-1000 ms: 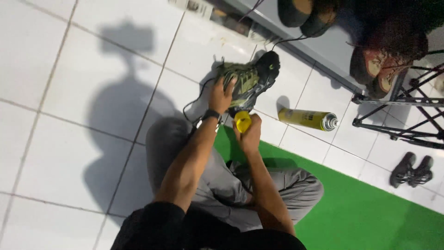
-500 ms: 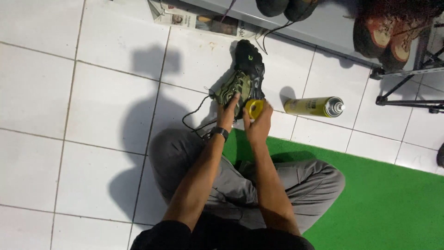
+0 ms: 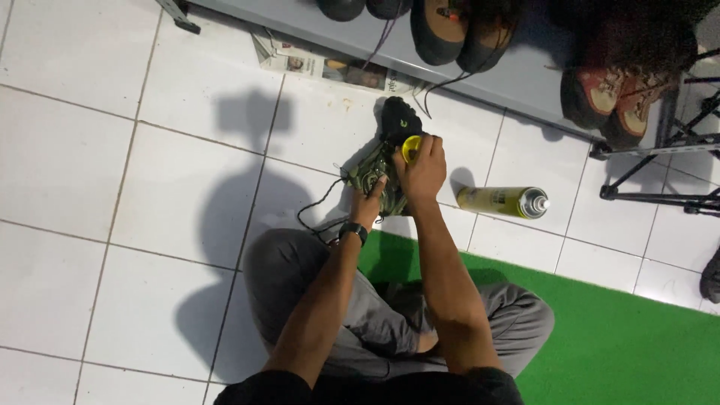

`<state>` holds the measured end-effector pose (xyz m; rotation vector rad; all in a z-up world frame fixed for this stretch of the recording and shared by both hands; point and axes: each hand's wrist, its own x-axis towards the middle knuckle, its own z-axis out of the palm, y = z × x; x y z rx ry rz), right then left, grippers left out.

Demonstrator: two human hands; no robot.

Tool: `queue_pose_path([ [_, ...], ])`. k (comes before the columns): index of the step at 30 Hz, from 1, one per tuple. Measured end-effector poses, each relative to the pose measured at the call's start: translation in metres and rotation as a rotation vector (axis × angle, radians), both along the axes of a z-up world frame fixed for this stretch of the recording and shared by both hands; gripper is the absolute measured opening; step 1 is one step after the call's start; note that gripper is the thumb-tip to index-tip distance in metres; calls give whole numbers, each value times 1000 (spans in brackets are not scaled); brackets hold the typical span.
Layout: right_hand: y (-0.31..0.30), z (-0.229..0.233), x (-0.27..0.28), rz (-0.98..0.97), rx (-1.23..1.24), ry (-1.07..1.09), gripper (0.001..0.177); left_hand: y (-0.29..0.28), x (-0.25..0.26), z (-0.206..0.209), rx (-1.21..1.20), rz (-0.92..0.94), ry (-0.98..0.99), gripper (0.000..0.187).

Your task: The person sits on the floor and cleans a single hiking boot. They apply foam from a spray can and scrub the boot with a yellow sponge, focusing on the upper and toe areas.

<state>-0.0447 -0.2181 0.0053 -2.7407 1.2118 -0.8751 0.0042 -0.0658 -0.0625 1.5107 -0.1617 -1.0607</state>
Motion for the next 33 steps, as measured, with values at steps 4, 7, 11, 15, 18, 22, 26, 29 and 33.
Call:
queue_pose_path([
  [4, 56, -4, -39, 9, 70, 6, 65, -6, 1, -5, 3, 68, 2, 51],
  [7, 111, -24, -85, 29, 139, -39, 55, -3, -5, -12, 96, 42, 94, 71],
  [11, 135, -48, -117, 104, 117, -62, 54, -9, 21, 82, 101, 26, 25, 51],
  [15, 92, -42, -114, 144, 74, -325, 54, 4, 30, 144, 157, 32, 60, 74],
  [18, 33, 29, -35, 214, -13, -264, 41, 6, 9, 55, 51, 12, 81, 75],
  [22, -4, 15, -3, 241, -32, -265, 27, 0, 6, 39, 50, -25, 78, 78],
  [26, 47, -4, -45, 221, -9, -194, 18, -8, 8, 33, 50, 8, 61, 74],
  [29, 88, -2, -76, 254, 37, -235, 17, -4, 15, 58, 99, -9, 74, 63],
  [33, 62, 15, -64, 211, -76, -304, 18, -8, 31, 94, 138, 6, 76, 66],
])
